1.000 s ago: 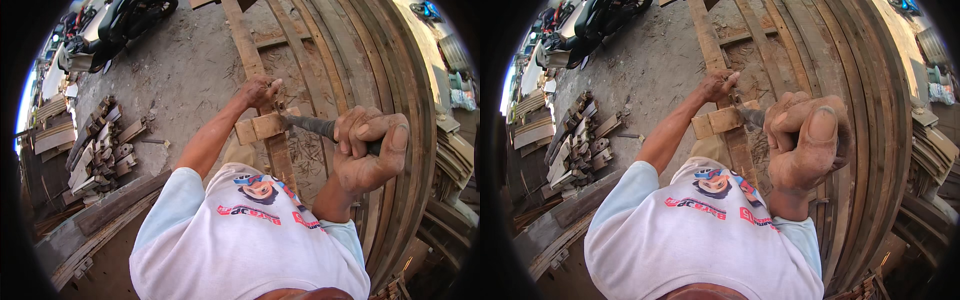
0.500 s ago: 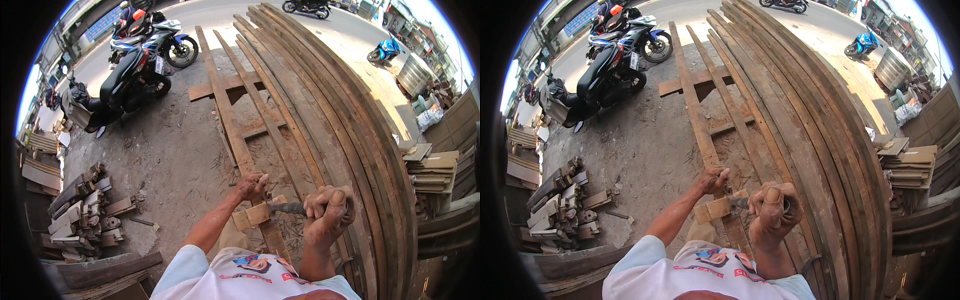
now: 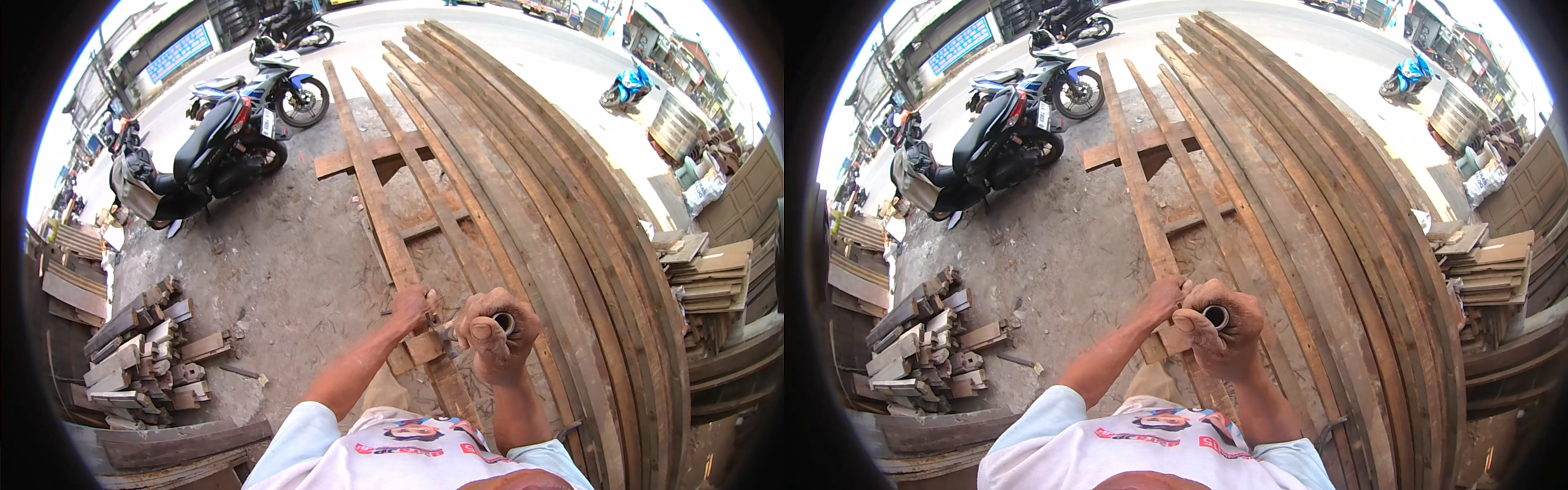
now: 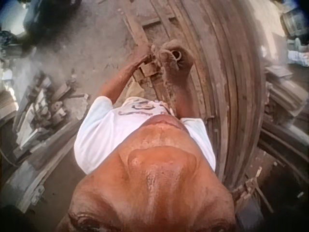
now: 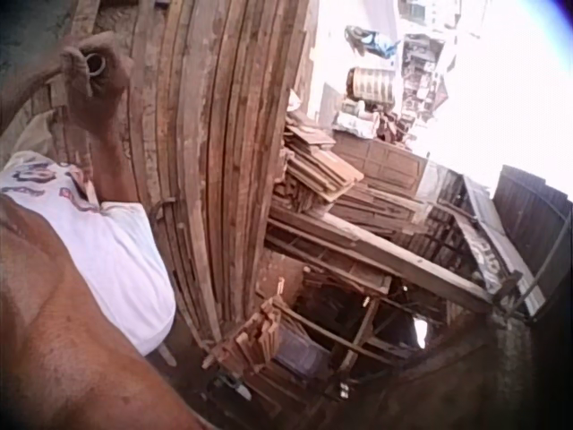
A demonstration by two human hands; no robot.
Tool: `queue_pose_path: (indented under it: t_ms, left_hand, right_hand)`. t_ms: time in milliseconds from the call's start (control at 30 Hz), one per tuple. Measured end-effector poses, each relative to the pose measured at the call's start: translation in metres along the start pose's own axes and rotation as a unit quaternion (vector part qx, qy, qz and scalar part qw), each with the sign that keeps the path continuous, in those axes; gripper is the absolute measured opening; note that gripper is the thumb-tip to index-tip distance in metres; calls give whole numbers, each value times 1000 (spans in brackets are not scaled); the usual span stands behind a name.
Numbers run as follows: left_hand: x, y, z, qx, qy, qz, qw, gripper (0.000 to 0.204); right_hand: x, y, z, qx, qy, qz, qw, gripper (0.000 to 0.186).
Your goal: The person uses a hammer and a metal pipe to repeatedly strike and shape a small piece of wood held against a wooden workbench. The person adjusts the wood's position and orientation between strikes, occasionally using a rebar rod to assist in the process.
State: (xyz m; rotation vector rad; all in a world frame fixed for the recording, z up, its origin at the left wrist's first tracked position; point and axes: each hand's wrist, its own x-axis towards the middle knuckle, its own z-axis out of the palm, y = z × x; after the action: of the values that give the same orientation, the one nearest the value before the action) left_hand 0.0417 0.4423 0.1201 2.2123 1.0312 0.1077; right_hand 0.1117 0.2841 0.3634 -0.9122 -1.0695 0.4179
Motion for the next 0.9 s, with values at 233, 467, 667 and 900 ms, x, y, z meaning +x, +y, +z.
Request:
queue_pose_path:
  t_ms: [233, 467, 667, 900]
  left_hand:
    - [1, -19, 19, -10, 92, 35, 995, 60]
    - [-7, -13, 9, -65, 100, 9, 993, 59]
    - [-14, -7, -8, -72, 68, -26, 995, 61]
    - [-19, -20, 6, -131, 104, -28, 986, 62]
  right_hand:
    - [18, 10, 9, -58, 129, 17, 990, 30]
    - [-5, 5, 9, -85, 181, -3, 980, 25]
    - [-56, -24, 13, -40, 129, -83, 987, 26]
    - [-131, -52, -21, -51, 122, -103, 986, 39]
